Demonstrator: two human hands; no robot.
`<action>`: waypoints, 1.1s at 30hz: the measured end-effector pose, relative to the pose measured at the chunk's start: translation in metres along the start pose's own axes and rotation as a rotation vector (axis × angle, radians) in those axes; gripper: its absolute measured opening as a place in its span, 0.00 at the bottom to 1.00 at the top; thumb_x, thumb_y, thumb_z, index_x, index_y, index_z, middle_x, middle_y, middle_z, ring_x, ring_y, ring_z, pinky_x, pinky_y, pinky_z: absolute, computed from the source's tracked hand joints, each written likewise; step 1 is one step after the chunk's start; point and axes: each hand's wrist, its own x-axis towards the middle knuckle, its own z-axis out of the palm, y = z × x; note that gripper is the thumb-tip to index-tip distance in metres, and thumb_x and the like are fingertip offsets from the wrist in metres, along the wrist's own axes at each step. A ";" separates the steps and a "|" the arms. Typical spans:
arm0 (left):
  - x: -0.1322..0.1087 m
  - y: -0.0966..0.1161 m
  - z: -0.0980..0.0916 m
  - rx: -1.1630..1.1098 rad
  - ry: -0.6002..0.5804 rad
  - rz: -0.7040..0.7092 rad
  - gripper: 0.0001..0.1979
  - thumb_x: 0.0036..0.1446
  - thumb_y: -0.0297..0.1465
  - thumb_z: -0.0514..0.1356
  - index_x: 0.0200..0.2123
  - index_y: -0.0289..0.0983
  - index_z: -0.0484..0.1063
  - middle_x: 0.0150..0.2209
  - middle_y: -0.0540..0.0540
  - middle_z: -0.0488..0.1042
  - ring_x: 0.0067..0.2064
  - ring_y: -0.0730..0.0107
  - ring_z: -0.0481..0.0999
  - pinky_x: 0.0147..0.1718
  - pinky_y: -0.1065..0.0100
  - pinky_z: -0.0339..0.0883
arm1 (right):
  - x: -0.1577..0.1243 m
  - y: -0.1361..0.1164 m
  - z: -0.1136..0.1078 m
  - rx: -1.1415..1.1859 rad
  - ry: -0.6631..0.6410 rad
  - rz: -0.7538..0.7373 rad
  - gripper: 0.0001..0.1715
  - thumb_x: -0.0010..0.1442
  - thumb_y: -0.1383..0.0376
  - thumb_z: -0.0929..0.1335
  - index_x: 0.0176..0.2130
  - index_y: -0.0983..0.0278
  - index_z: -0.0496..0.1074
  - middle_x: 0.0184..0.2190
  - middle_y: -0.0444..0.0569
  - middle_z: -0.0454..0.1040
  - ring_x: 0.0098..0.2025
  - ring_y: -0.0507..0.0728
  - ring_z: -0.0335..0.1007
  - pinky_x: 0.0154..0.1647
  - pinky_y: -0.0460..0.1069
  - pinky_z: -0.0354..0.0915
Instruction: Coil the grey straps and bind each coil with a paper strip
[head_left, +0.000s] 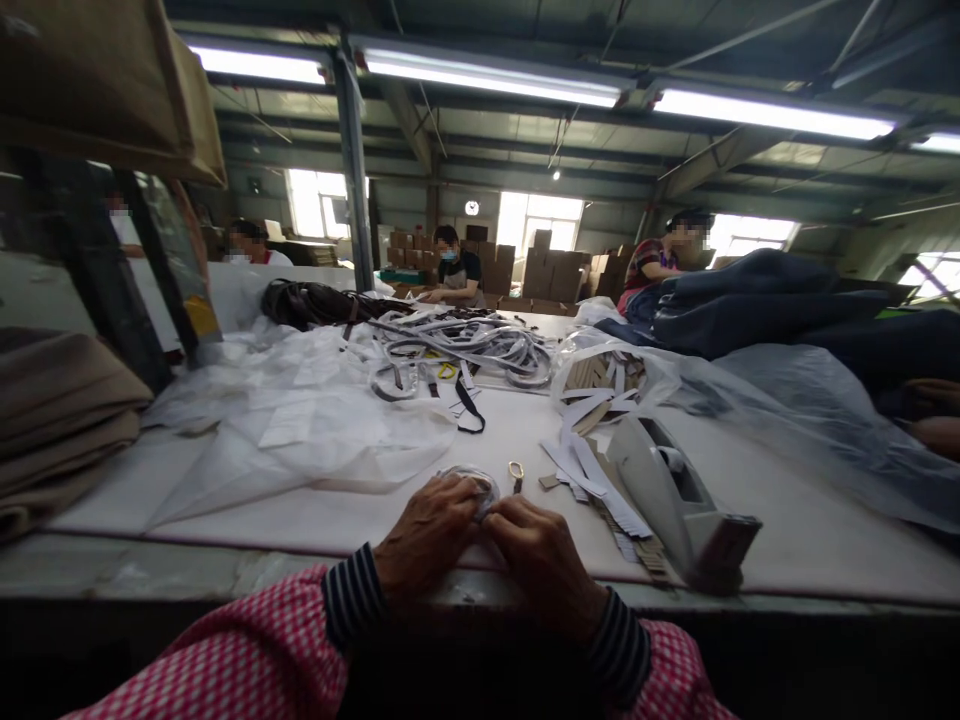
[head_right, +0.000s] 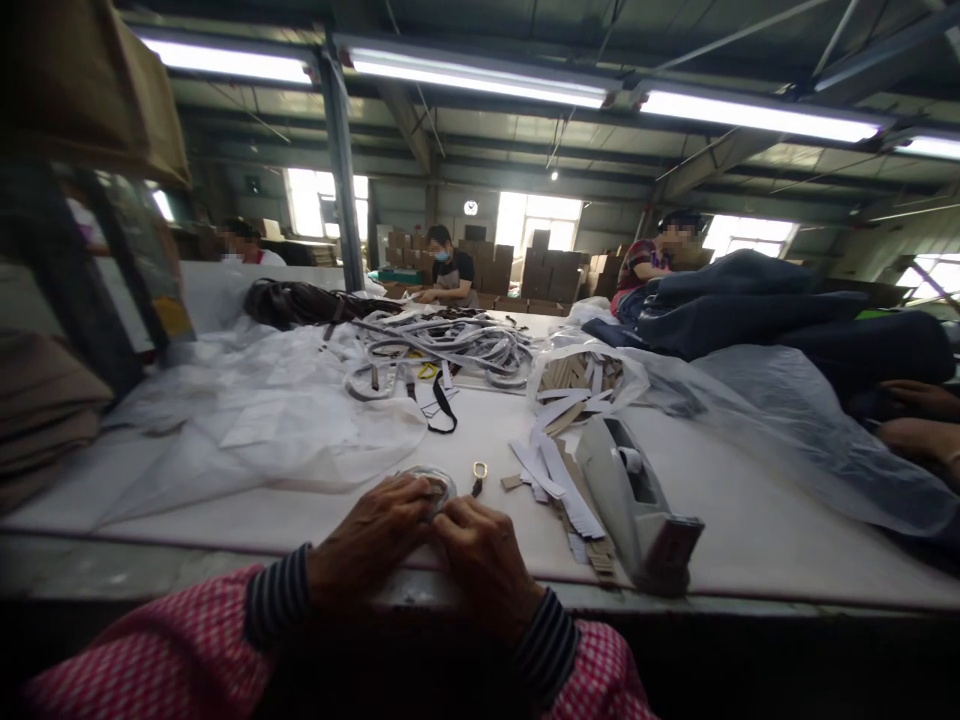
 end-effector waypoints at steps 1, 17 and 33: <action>-0.001 -0.003 -0.001 -0.016 -0.004 0.027 0.08 0.68 0.29 0.57 0.46 0.37 0.76 0.51 0.41 0.77 0.53 0.55 0.73 0.55 0.55 0.63 | 0.003 0.000 -0.003 0.020 -0.032 0.021 0.09 0.68 0.74 0.67 0.36 0.64 0.75 0.36 0.49 0.77 0.37 0.56 0.73 0.35 0.47 0.63; 0.005 -0.010 0.004 -0.595 0.364 -0.246 0.21 0.54 0.21 0.58 0.50 0.43 0.68 0.31 0.54 0.74 0.33 0.68 0.75 0.36 0.69 0.65 | 0.060 0.021 -0.023 0.399 -0.245 0.289 0.11 0.52 0.75 0.72 0.37 0.63 0.78 0.28 0.44 0.81 0.31 0.56 0.76 0.31 0.46 0.62; -0.006 -0.014 -0.016 0.056 0.030 -0.167 0.07 0.61 0.38 0.67 0.41 0.44 0.79 0.50 0.46 0.75 0.54 0.50 0.64 0.51 0.50 0.58 | 0.068 0.037 -0.005 0.682 -0.305 0.296 0.05 0.52 0.67 0.73 0.27 0.67 0.78 0.23 0.41 0.73 0.29 0.53 0.67 0.29 0.44 0.61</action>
